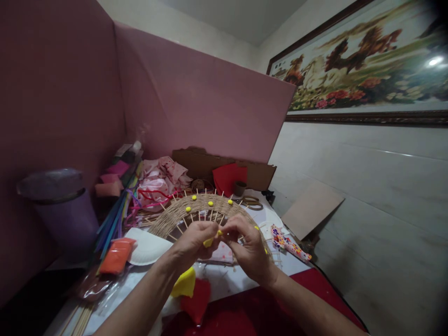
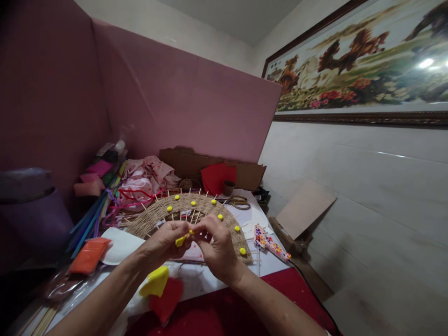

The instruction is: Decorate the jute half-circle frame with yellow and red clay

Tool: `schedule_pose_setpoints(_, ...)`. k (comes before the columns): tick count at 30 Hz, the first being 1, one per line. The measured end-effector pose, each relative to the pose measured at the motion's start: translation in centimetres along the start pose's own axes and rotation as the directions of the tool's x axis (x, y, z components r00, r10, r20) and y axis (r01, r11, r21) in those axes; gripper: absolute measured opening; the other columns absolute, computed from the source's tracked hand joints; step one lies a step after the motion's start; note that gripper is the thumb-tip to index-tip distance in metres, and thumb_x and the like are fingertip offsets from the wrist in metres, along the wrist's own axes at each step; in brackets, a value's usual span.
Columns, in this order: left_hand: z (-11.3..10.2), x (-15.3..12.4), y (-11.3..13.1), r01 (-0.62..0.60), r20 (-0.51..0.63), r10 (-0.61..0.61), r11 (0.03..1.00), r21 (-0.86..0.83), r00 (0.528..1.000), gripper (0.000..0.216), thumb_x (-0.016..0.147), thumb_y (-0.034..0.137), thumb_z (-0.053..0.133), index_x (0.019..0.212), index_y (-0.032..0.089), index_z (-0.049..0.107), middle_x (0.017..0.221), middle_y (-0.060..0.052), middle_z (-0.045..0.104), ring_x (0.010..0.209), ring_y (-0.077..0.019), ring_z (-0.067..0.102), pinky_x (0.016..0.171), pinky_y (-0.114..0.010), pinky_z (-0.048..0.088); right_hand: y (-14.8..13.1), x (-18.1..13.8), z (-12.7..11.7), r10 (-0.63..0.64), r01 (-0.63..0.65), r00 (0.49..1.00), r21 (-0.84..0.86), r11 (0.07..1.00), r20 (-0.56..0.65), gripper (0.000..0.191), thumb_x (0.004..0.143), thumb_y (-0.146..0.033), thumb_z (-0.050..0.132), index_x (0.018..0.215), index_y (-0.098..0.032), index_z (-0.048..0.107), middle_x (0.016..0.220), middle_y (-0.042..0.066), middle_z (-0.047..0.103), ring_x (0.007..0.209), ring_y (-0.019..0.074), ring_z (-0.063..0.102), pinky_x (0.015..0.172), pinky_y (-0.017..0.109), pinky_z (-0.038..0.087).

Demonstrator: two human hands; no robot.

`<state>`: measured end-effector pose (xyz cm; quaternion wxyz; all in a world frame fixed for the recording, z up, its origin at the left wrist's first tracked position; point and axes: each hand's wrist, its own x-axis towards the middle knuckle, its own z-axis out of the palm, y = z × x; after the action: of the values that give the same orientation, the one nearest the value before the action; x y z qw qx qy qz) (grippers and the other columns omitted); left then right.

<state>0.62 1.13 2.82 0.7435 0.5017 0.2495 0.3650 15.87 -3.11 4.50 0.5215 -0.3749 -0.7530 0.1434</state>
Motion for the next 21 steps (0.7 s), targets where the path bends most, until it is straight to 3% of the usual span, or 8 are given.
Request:
schedule_pose_setpoints(4,-0.03,-0.03,0.21,-0.018,-0.023,0.019,0.999,0.034,1.000,0.034,0.065,0.039,0.074,0.063,0.014,0.050,0.047,0.006,0.042,0.037,-0.0017,0.024,0.039,-0.019,0.010,-0.03,0.05,-0.23,0.033,-0.034,0.998,0.017,0.999,0.056,0.008,0.080,-0.016,0.062,0.086,-0.021,0.063,0.078,0.001,0.053,0.070,0.0145,0.050,0.061,0.027,0.042)
schedule_pose_setpoints(8,-0.03,-0.12,0.10,0.001,-0.005,-0.001,1.000,0.002,1.000,0.040,0.068,0.049,0.068,0.062,0.014,0.049,0.052,0.003,0.044,0.041,-0.0024,0.029,0.040,-0.019,0.012,0.07,0.05,-0.22,0.018,-0.019,0.999,0.025,1.000,0.043,0.009,0.081,-0.017,0.061,0.086,-0.022,0.066,0.079,0.002,0.052,0.070,0.0142,0.049,0.060,0.026,0.042)
schedule_pose_setpoints(11,-0.09,-0.14,0.02,-0.022,0.035,0.022,1.000,0.012,0.999,0.040,0.069,0.048,0.067,0.060,0.013,0.049,0.051,0.004,0.043,0.040,-0.0016,0.027,0.040,-0.019,0.012,-0.05,0.14,-0.25,0.016,-0.017,1.000,0.023,1.000,0.012,0.009,0.079,-0.014,0.063,0.084,-0.021,0.066,0.078,0.002,0.051,0.071,0.0143,0.050,0.060,0.026,0.042)
schedule_pose_setpoints(15,-0.25,-0.07,0.03,-0.015,0.006,0.015,0.999,0.039,1.000,0.035,0.064,0.039,0.074,0.063,0.015,0.050,0.046,0.006,0.043,0.036,-0.0016,0.024,0.038,-0.019,0.011,-0.09,0.18,-0.31,0.034,-0.041,0.993,0.066,0.997,0.112,0.016,0.079,-0.015,0.063,0.092,-0.023,0.066,0.084,0.002,0.051,0.070,0.0136,0.050,0.058,0.025,0.043)
schedule_pose_setpoints(21,-0.19,-0.18,0.18,0.002,0.052,-0.002,1.000,0.010,0.999,0.039,0.069,0.046,0.068,0.061,0.013,0.050,0.051,0.003,0.046,0.040,-0.0023,0.029,0.041,-0.019,0.013,0.17,0.12,-0.17,0.025,-0.027,1.000,0.108,0.994,0.019,0.008,0.077,-0.015,0.064,0.080,-0.023,0.065,0.078,0.001,0.051,0.070,0.0142,0.050,0.057,0.025,0.042)
